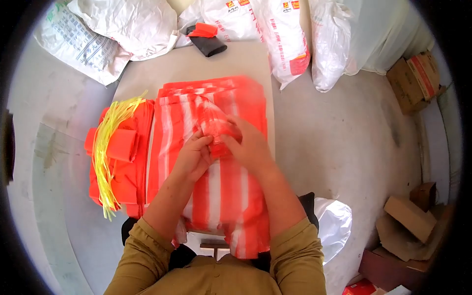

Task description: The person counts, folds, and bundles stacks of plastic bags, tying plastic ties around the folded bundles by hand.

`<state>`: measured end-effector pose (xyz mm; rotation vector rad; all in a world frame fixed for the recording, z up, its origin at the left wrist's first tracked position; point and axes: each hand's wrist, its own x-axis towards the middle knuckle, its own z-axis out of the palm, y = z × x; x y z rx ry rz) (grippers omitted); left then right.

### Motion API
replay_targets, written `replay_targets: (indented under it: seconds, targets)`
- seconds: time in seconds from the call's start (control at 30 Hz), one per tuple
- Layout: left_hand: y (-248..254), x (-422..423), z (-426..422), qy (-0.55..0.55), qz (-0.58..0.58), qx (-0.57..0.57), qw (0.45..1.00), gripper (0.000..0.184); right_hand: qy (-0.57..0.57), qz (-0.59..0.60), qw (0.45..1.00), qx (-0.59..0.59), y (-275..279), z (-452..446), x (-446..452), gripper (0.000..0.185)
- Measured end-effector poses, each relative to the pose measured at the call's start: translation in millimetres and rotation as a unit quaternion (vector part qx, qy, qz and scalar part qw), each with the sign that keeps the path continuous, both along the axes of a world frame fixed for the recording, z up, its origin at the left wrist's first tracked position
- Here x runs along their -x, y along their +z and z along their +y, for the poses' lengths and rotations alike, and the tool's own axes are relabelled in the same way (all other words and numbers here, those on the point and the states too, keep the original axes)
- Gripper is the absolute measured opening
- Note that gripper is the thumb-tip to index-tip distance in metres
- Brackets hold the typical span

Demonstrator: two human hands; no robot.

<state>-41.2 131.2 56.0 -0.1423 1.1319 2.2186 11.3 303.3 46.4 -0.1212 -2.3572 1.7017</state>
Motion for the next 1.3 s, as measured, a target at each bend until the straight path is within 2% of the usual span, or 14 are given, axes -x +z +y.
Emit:
replay_targets:
  seconds: [0.1,0.2,0.3,0.4,0.5,0.6,0.7,0.8,0.9,1.0,1.03,1.1,1.2,1.3]
  targets:
    - [-4.9,1.0,2.9,0.008,0.000,-0.002,1.000,0.025,-0.183,0.022,0.975,0.124,-23.0,-0.4,15.5,0.054]
    - [-4.0,0.9,3.4,0.019,-0.010,0.000,1.000,0.025,-0.292,0.166,0.942,0.019,-15.6,10.2,12.3,0.056]
    - [-4.8,2.1,1.9,0.018,-0.015,-0.004,1.000,0.026,-0.110,0.152,0.976,-0.108,3.9,18.5,-2.9,0.058]
    - [-6.7,3.9,-1.5,0.003,-0.014,-0.007,1.000,0.029,0.010,0.091,0.986,-0.138,-5.9,9.3,-3.1,0.058]
    - [-10.3,4.3,-0.2,-0.001,-0.002,0.002,1.000,0.031,0.019,0.042,0.996,-0.075,-4.9,5.2,-1.9,0.055]
    - [-8.3,0.5,2.2,0.011,0.009,0.027,1.000,0.032,-0.033,-0.035,0.995,0.091,-1.2,9.6,3.7,0.053]
    - [-17.0,-1.5,1.1,0.019,0.016,0.039,0.999,0.031,-0.157,0.016,0.974,0.160,-22.9,18.0,15.7,0.050]
    - [-26.4,-4.6,-8.4,0.017,0.023,0.036,0.999,0.031,-0.204,0.144,0.966,-0.072,-10.1,22.3,5.6,0.056]
    - [-18.2,-14.1,-16.2,0.011,0.025,0.038,0.999,0.032,-0.004,0.067,0.994,-0.091,2.6,20.4,-4.6,0.062]
    - [-13.6,-22.6,-28.4,-0.005,0.028,0.061,0.998,0.035,0.118,0.064,0.981,-0.136,13.3,7.5,-9.8,0.063]
    - [-13.2,-25.4,-33.7,-0.010,0.029,0.071,0.997,0.036,0.140,0.059,0.977,-0.151,16.3,4.8,-11.7,0.066]
    - [-1.5,-38.5,-41.3,0.005,-0.001,0.006,1.000,0.038,0.185,0.051,0.965,-0.181,21.3,-0.1,-15.1,0.072]
    - [6.1,-48.6,-56.6,-0.001,-0.049,-0.041,0.998,0.039,0.201,0.034,0.959,-0.199,25.7,-5.7,-19.2,0.072]
    - [-16.2,-54.5,-75.2,-0.020,-0.037,-0.033,0.999,0.038,0.174,0.089,0.955,-0.222,18.1,-12.3,-19.4,0.060]
